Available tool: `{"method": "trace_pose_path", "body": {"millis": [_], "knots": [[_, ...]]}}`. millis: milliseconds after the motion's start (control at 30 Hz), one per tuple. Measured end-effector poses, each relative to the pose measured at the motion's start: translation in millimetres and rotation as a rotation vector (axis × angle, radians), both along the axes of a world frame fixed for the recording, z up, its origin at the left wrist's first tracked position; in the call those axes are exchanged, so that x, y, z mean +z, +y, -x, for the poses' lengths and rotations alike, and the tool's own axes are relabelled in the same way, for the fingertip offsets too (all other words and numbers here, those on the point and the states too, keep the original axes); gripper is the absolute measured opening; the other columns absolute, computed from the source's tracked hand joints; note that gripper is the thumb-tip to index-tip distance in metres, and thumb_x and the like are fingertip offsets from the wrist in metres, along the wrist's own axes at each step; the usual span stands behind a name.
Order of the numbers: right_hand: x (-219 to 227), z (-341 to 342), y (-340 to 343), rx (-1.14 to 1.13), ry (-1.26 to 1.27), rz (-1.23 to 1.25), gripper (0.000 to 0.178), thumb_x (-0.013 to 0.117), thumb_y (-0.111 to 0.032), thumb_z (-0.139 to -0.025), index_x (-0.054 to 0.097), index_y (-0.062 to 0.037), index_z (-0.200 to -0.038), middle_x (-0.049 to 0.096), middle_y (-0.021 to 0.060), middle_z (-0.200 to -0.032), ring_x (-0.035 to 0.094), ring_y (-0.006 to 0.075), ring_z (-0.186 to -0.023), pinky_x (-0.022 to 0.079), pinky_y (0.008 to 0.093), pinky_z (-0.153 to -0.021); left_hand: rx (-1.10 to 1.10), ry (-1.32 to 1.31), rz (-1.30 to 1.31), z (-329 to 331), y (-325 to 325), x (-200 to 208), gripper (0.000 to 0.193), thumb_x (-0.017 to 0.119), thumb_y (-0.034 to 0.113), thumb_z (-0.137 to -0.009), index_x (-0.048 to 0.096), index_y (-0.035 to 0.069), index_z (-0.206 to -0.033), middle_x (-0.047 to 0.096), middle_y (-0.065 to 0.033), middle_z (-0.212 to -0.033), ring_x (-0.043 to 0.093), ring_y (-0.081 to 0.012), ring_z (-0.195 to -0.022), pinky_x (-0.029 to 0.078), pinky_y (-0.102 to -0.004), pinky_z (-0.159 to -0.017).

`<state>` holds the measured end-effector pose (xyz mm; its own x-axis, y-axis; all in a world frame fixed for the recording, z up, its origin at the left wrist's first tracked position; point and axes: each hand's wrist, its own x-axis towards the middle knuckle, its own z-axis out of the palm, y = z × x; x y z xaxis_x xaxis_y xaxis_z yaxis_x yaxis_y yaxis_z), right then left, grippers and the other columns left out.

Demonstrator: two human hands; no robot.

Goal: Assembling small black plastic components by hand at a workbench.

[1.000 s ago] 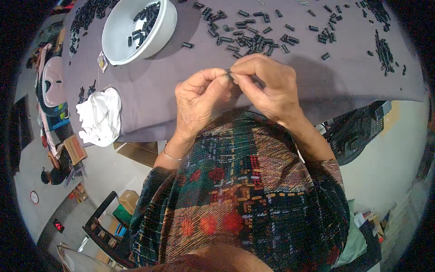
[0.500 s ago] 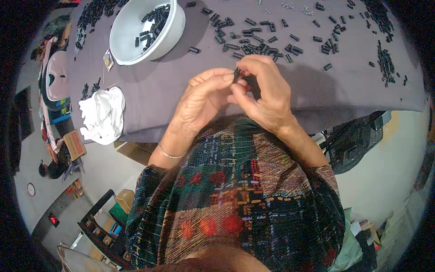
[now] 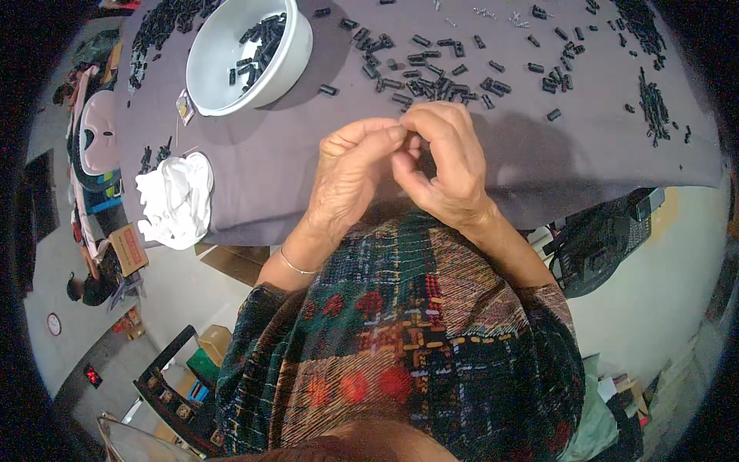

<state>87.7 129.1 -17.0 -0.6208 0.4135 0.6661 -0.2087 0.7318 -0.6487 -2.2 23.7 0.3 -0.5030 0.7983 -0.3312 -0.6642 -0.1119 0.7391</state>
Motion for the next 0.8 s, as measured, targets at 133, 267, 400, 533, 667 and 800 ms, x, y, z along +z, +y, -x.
{"method": "trace_pose_path", "body": {"millis": [133,267,400,533,667,800], "knots": [[7.2,-0.9,-1.4,-0.060,-0.054,-0.034,0.047,0.070,0.004,-0.058,0.056,-0.0004,-0.102,0.059,0.0132,-0.094,0.057,0.0281,-0.079,0.049,0.0339,-0.067,0.015,0.023,0.016,1.4,1.7,0.4,0.012,0.061,0.007,-0.087,0.066,-0.004,-0.085,0.065,-0.0075,-0.079,0.060,-0.0118,-0.070,0.050,-0.0232,-0.067],[12.7,-2.5,3.3,-0.083,-0.257,-0.201,0.045,0.073,-0.008,-0.061,0.056,-0.0013,-0.103,0.058,0.0085,-0.085,0.058,0.0236,-0.073,0.049,0.0320,-0.062,0.042,0.010,0.030,1.4,0.7,-2.2,0.012,0.061,0.007,-0.086,0.066,-0.004,-0.083,0.065,-0.0072,-0.077,0.059,-0.0111,-0.068,0.049,-0.0230,-0.066],[16.7,-6.0,2.6,-0.072,-0.385,-0.305,0.048,0.075,-0.012,-0.061,0.058,-0.0016,-0.106,0.061,0.0088,-0.090,0.061,0.0226,-0.071,0.051,0.0315,-0.060,0.031,0.020,0.066,3.1,1.3,-0.8,0.012,0.062,0.006,-0.085,0.066,-0.004,-0.081,0.065,-0.0068,-0.075,0.058,-0.0101,-0.066,0.048,-0.0220,-0.063],[20.1,-2.9,1.5,-0.117,-0.366,-0.349,0.041,0.074,-0.018,-0.060,0.059,-0.0039,-0.096,0.055,0.0028,-0.075,0.058,0.0194,-0.066,0.049,0.0313,-0.057,0.025,0.043,0.120,3.5,2.2,0.2,0.012,0.062,0.006,-0.085,0.066,-0.004,-0.080,0.064,-0.0064,-0.075,0.057,-0.0095,-0.065,0.048,-0.0216,-0.062],[19.0,-1.2,2.9,-0.122,-0.326,-0.374,0.034,0.073,-0.016,-0.059,0.059,-0.0045,-0.087,0.052,0.0026,-0.070,0.056,0.0186,-0.061,0.048,0.0303,-0.053,0.013,0.053,0.109,3.0,-0.6,1.8,0.014,0.060,0.009,-0.086,0.065,-0.004,-0.083,0.064,-0.0058,-0.076,0.058,-0.0099,-0.066,0.048,-0.0220,-0.062],[11.4,0.1,8.2,-0.141,-0.196,-0.383,0.029,0.073,-0.013,-0.060,0.059,-0.0038,-0.083,0.050,0.0037,-0.066,0.053,0.0192,-0.056,0.046,0.0301,-0.049,0.060,-0.063,0.009,6.7,-7.0,2.9,0.020,0.054,0.015,-0.091,0.060,-0.003,-0.097,0.062,-0.0072,-0.085,0.059,-0.0133,-0.077,0.049,-0.0257,-0.068]]}}
